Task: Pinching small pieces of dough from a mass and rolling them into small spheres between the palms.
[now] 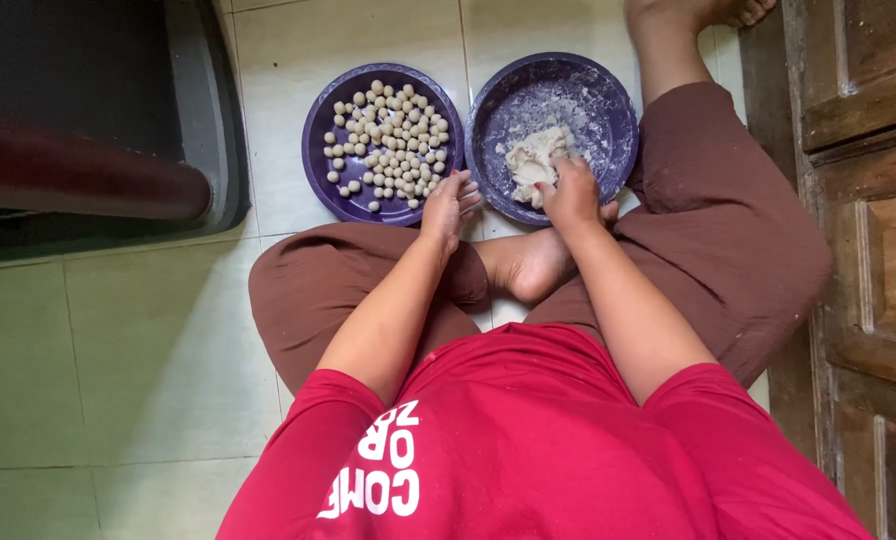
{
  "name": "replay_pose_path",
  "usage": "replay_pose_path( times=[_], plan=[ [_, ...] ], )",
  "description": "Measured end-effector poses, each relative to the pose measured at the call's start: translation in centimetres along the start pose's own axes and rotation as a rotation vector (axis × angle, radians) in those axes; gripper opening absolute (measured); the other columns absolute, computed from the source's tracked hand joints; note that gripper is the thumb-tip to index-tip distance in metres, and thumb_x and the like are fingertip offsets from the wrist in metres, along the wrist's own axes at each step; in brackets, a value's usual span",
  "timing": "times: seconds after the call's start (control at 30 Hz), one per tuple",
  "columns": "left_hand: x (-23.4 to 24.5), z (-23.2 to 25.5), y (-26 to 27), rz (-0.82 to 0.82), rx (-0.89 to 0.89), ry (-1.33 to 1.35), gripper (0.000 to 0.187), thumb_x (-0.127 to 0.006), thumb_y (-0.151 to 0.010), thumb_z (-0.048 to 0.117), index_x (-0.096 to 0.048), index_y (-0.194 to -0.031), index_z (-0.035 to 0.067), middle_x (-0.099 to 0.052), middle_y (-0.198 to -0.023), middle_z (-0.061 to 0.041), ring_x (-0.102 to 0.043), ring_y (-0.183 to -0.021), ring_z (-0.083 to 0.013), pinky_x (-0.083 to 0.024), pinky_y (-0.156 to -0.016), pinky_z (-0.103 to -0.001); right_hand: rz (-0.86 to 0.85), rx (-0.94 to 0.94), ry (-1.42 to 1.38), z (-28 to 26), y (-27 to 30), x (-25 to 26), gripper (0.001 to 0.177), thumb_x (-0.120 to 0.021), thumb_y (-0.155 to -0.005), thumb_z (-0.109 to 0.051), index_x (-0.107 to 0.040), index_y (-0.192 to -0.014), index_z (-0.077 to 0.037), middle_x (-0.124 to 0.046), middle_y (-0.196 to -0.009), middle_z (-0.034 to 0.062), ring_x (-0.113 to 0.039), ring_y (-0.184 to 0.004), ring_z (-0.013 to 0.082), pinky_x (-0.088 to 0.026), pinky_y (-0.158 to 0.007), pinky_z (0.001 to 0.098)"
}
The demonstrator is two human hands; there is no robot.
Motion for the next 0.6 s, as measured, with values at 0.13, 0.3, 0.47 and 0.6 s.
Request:
replay_pose_path(
  times=[0.13, 0.3, 0.47, 0.6],
  plan=[
    [0.1, -0.7, 0.1, -0.004, -0.016, -0.028, 0.041, -0.062, -0.094, 0.055, -0.065, -0.125, 0.027, -0.072, -0.114, 0.0, -0.072, -0.1, -0.0189, -0.048, -0.087, -0.036, 0.001, 0.021, 0.058, 0.3, 0.2, -0.2, 0.033, -0.083, -0.081, -0.015, -0.073, -0.113, -0.013, -0.064, -0.101, 0.0092, -0.07, -0.102, 0.0339, -0.059, -0.09, 0.0454],
    [0.2, -1.4, -0.6, -0.017, -0.038, -0.04, 0.046, -0.058, -0.097, 0.058, -0.064, -0.127, 0.025, -0.071, -0.115, -0.003, -0.071, -0.098, -0.02, -0.05, -0.083, -0.036, -0.084, 0.003, 0.164, 3.0, -1.0, -2.7, 0.019, -0.077, -0.081, -0.02, -0.075, -0.1, -0.014, -0.068, -0.09, 0.0104, -0.073, -0.092, 0.035, -0.06, -0.083, 0.0474],
    [-0.5, -0.6, 1.1, -0.042, -0.031, -0.054, 0.045, -0.059, -0.096, 0.055, -0.063, -0.129, 0.023, -0.071, -0.115, -0.003, -0.071, -0.097, -0.019, -0.05, -0.082, -0.035, -0.24, -0.141, 0.13, 4.9, -1.2, -2.1, 0.023, -0.078, -0.079, -0.024, -0.079, -0.1, -0.014, -0.073, -0.09, 0.0155, -0.074, -0.094, 0.0385, -0.061, -0.083, 0.049],
    [-1.9, 0.0, 2.2, -0.124, -0.05, -0.056, 0.045, -0.063, -0.097, 0.05, -0.062, -0.131, 0.021, -0.07, -0.121, -0.007, -0.07, -0.103, -0.0221, -0.049, -0.091, -0.042, -0.321, -0.091, 0.026, -0.4, 0.7, 3.4, 0.028, -0.083, -0.075, -0.021, -0.08, -0.1, -0.007, -0.076, -0.09, 0.0216, -0.073, -0.096, 0.0422, -0.06, -0.085, 0.0516]
  ],
)
Point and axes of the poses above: each hand's wrist, its own y-axis away from the middle knuckle, its own x-axis out of the back of the hand, z = x × y, the point moved 5 cm from there along -y, towards the middle knuckle
